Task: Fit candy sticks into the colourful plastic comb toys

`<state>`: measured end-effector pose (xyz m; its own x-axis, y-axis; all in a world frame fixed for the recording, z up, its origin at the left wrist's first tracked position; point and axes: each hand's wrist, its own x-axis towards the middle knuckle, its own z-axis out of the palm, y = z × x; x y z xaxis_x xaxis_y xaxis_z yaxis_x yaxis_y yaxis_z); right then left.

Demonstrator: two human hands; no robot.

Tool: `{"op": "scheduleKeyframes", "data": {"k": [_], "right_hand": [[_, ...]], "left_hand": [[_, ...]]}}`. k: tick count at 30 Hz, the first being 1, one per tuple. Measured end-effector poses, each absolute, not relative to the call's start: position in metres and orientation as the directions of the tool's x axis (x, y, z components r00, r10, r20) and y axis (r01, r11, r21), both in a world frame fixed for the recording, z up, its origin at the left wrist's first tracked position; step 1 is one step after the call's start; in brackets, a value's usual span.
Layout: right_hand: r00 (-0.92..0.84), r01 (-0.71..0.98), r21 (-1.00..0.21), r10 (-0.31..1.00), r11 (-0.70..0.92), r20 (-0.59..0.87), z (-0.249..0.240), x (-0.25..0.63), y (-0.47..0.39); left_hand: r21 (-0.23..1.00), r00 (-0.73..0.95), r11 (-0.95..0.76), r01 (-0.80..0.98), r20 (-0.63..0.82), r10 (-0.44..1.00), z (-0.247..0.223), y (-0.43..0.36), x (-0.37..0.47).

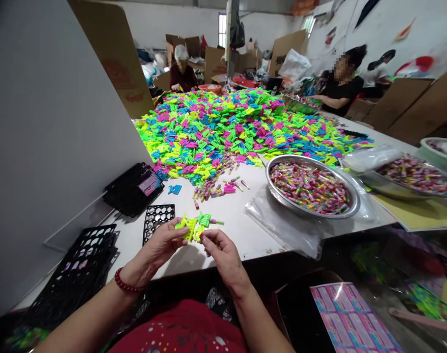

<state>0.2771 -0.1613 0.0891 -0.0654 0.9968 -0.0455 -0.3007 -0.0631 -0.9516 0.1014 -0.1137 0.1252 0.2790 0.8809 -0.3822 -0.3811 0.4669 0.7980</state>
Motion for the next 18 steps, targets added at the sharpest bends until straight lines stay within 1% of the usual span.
{"op": "scheduleKeyframes", "data": {"k": [6,10,18], "right_hand": [[-0.062,-0.295,-0.952,0.996,-0.079,-0.063,0.086,0.274,-0.17],[-0.058,-0.34,-0.936,0.995,-0.091,-0.075,0.084,0.274,-0.175],[-0.047,-0.4,-0.912,0.995,-0.097,-0.085,0.076,0.273,-0.176]], "left_hand": [[0.777,0.321,0.507,-0.373,-0.404,0.856,0.12,-0.13,0.106],[0.77,0.361,0.519,-0.371,-0.396,0.844,0.118,-0.135,0.109],[0.758,0.322,0.518,-0.397,-0.413,0.852,0.12,-0.141,0.114]]}}
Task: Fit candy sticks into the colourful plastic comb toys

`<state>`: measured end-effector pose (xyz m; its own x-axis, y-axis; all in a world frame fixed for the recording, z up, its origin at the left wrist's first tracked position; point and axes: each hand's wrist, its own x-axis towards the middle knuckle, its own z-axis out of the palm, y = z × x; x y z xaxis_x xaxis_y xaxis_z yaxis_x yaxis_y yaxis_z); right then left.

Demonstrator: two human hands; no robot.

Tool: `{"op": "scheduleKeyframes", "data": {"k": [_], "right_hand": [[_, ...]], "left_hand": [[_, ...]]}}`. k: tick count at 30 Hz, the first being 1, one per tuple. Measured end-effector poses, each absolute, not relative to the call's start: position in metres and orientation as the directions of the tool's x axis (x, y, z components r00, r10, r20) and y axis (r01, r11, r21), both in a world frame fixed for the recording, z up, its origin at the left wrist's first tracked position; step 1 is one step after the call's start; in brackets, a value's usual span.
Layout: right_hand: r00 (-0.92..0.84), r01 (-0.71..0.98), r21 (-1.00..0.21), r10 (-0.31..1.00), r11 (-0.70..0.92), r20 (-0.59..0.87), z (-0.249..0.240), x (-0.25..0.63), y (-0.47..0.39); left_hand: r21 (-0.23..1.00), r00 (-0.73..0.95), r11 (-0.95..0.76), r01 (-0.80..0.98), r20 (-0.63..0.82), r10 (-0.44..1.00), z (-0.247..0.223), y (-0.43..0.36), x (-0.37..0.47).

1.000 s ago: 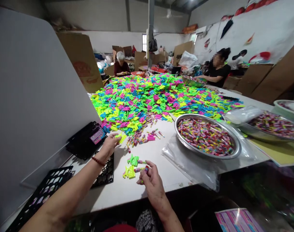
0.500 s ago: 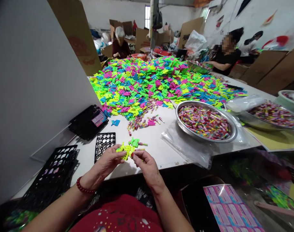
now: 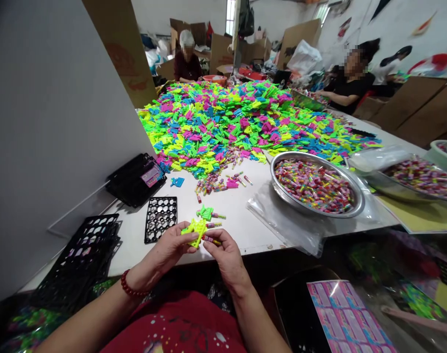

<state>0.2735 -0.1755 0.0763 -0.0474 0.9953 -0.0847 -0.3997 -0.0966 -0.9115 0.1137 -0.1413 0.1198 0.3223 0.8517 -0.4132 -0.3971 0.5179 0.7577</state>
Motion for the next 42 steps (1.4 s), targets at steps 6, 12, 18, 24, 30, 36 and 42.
{"op": "scheduleKeyframes", "data": {"k": [6,12,18,24,30,36,42], "right_hand": [[-0.023,-0.444,-0.892,0.996,-0.085,-0.084,0.075,0.269,-0.176],[-0.012,-0.48,-0.872,0.995,-0.093,-0.1,0.077,0.266,-0.175],[-0.034,-0.459,-0.883,0.995,-0.095,-0.089,0.079,0.266,-0.177],[-0.014,-0.329,-0.944,1.0,-0.008,-0.004,0.081,0.266,-0.178],[-0.054,-0.438,-0.895,0.996,-0.085,-0.068,0.087,0.264,-0.18],[-0.029,-0.348,-0.937,1.0,-0.017,-0.007,0.087,0.27,-0.182],[-0.03,-0.22,-0.973,0.996,0.072,0.081,0.095,0.271,-0.183]], "left_hand": [[0.779,0.283,0.492,-0.389,-0.407,0.868,0.121,-0.145,0.114],[0.795,0.276,0.478,-0.374,-0.396,0.876,0.116,-0.146,0.114],[0.891,0.202,0.377,-0.255,-0.332,0.921,0.122,-0.151,0.117],[0.952,0.109,0.271,-0.144,-0.257,0.96,0.127,-0.155,0.119],[0.703,0.418,0.581,-0.41,-0.422,0.805,0.113,-0.151,0.112],[0.778,0.292,0.454,-0.434,-0.355,0.888,0.106,-0.161,0.119],[0.934,0.113,0.256,-0.249,-0.235,0.965,0.11,-0.172,0.124]]}}
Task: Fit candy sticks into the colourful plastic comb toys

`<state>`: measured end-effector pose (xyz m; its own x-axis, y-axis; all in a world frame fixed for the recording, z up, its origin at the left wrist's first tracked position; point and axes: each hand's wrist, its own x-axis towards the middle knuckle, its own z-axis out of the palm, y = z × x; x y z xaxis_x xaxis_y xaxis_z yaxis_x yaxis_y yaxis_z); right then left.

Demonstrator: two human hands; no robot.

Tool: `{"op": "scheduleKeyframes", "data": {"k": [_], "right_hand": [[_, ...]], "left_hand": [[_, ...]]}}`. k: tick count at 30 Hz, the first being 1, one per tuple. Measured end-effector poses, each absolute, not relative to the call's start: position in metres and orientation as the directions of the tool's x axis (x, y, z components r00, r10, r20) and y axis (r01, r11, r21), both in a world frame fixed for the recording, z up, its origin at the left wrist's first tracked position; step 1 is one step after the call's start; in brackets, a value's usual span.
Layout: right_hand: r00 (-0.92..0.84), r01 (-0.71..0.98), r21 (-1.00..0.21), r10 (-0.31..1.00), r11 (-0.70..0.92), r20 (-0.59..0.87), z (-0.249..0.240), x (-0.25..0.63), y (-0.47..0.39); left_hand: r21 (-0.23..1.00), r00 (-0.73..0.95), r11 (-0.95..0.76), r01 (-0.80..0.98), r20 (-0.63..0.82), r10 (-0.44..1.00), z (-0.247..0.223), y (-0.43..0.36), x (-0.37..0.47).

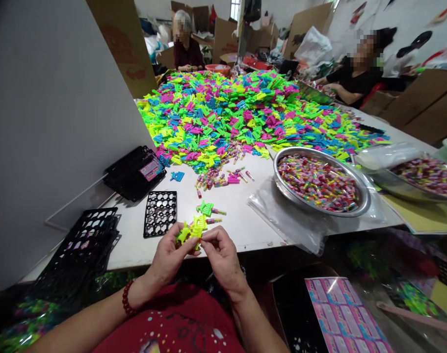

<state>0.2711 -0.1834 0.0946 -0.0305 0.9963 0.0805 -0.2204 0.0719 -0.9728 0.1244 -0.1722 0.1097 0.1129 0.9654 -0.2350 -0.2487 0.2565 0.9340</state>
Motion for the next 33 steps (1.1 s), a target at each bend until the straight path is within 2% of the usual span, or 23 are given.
{"op": "scheduleKeyframes", "data": {"k": [5,10,12,14,15,17,18,20,23,27,33], "right_hand": [[-0.037,-0.14,-0.987,0.995,0.082,0.088,0.091,0.264,-0.18],[-0.038,-0.074,-0.995,0.997,0.064,0.067,0.078,0.28,-0.159],[0.043,-0.031,-0.998,0.997,0.06,0.059,0.071,0.302,-0.146],[0.167,0.127,-0.988,0.979,0.092,0.113,0.063,0.329,-0.13],[0.212,0.268,-0.957,0.963,0.108,0.169,0.059,0.342,-0.121],[0.224,0.584,-0.8,0.92,0.139,0.323,0.053,0.36,-0.099],[0.173,0.702,-0.695,0.909,0.156,0.379,0.051,0.363,-0.087],[0.029,0.818,-0.534,0.91,0.216,0.413,0.048,0.36,-0.059],[-0.099,0.837,-0.473,0.927,0.274,0.362,0.044,0.338,-0.015],[-0.126,0.855,-0.453,0.948,0.254,0.293,0.037,0.315,0.028],[-0.062,0.815,-0.545,0.965,0.196,0.255,0.03,0.311,0.027]], "left_hand": [[0.953,0.089,0.232,-0.196,-0.219,0.972,0.108,-0.172,0.124],[0.956,0.178,0.252,-0.151,-0.225,0.958,0.097,-0.158,0.123],[0.979,0.129,0.2,-0.046,-0.192,0.973,0.09,-0.144,0.119],[0.98,0.017,0.135,0.149,-0.139,0.99,0.082,-0.122,0.108],[0.958,-0.041,0.112,0.264,-0.105,0.994,0.079,-0.108,0.101],[0.918,-0.114,0.096,0.386,-0.056,0.992,0.075,-0.074,0.086],[0.9,-0.143,0.094,0.425,-0.035,0.989,0.075,-0.056,0.079],[0.858,-0.193,0.095,0.505,0.005,0.981,0.074,-0.019,0.068],[0.792,-0.251,0.114,0.6,0.051,0.967,0.074,0.028,0.061],[0.751,-0.298,0.171,0.638,0.036,0.954,0.07,0.065,0.061],[0.817,-0.27,0.188,0.545,-0.041,0.962,0.064,0.079,0.061]]}}
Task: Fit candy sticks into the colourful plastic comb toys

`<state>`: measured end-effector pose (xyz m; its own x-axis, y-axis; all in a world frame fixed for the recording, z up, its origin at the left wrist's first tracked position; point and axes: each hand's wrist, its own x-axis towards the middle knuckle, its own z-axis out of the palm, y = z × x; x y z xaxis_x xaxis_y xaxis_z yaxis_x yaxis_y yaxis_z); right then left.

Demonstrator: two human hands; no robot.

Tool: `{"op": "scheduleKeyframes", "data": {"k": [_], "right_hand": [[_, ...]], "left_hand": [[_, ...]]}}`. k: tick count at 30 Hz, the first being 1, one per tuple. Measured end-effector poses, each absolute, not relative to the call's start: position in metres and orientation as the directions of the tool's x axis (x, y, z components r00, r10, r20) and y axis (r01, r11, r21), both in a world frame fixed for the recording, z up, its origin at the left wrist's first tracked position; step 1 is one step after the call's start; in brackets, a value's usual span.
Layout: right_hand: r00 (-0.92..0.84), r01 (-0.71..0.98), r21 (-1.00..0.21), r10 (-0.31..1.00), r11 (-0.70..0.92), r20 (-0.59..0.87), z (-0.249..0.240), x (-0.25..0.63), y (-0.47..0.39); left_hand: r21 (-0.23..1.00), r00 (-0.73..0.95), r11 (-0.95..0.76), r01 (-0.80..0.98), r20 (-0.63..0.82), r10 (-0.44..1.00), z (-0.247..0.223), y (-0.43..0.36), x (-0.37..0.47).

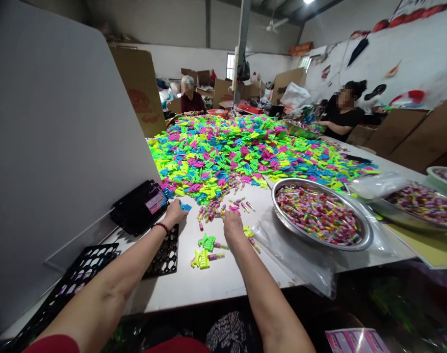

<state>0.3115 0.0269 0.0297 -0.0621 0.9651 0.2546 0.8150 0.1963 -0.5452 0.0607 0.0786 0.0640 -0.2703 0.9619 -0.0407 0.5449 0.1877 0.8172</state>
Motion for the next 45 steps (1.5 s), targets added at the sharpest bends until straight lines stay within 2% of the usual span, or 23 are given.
{"op": "scheduleKeyframes", "data": {"k": [3,8,10,12,14,18,22,25,29,33,40,45], "right_hand": [[0.003,0.745,-0.646,0.967,0.168,0.254,0.031,0.312,0.009],[0.069,0.551,-0.822,0.973,0.146,0.219,0.042,0.306,-0.037],[0.06,0.368,-0.922,0.987,0.116,0.148,0.048,0.301,-0.061],[0.028,0.095,-0.995,0.999,0.044,0.047,0.056,0.294,-0.087],[0.004,-0.133,-0.991,1.0,-0.03,-0.03,0.065,0.289,-0.11],[0.038,-0.297,-0.951,0.995,-0.082,-0.097,0.077,0.282,-0.143],[-0.093,-0.286,-0.952,0.992,-0.106,-0.083,0.082,0.276,-0.162],[-0.183,-0.191,-0.977,0.981,-0.096,-0.061,0.083,0.27,-0.173],[-0.266,-0.193,-0.967,0.957,-0.167,-0.112,0.083,0.264,-0.182],[-0.256,-0.24,-0.952,0.958,-0.191,-0.127,0.082,0.264,-0.187],[-0.201,-0.227,-0.954,0.968,-0.198,-0.153,0.079,0.271,-0.188],[-0.194,-0.274,-0.929,0.961,-0.247,-0.198,0.076,0.272,-0.19]], "left_hand": [[0.899,-0.218,0.157,0.409,-0.07,0.973,0.066,0.068,0.065],[0.99,-0.077,0.134,0.051,-0.13,0.989,0.076,0.02,0.082],[0.986,-0.011,0.149,-0.076,-0.15,0.989,0.08,-0.007,0.088],[0.972,0.022,0.168,-0.165,-0.167,0.986,0.083,-0.034,0.089],[0.957,0.038,0.194,-0.218,-0.19,0.981,0.086,-0.061,0.088],[0.879,0.125,0.31,-0.362,-0.284,0.951,0.095,-0.104,0.081],[0.801,0.192,0.366,-0.473,-0.311,0.931,0.102,-0.131,0.08],[0.828,0.136,0.323,-0.459,-0.294,0.946,0.101,-0.143,0.083],[0.862,0.098,0.268,-0.43,-0.251,0.963,0.098,-0.152,0.086],[0.847,0.159,0.323,-0.422,-0.281,0.946,0.099,-0.158,0.086],[0.86,0.287,0.383,-0.339,-0.293,0.912,0.098,-0.164,0.085],[0.866,0.312,0.385,-0.319,-0.287,0.906,0.094,-0.166,0.085]]}}
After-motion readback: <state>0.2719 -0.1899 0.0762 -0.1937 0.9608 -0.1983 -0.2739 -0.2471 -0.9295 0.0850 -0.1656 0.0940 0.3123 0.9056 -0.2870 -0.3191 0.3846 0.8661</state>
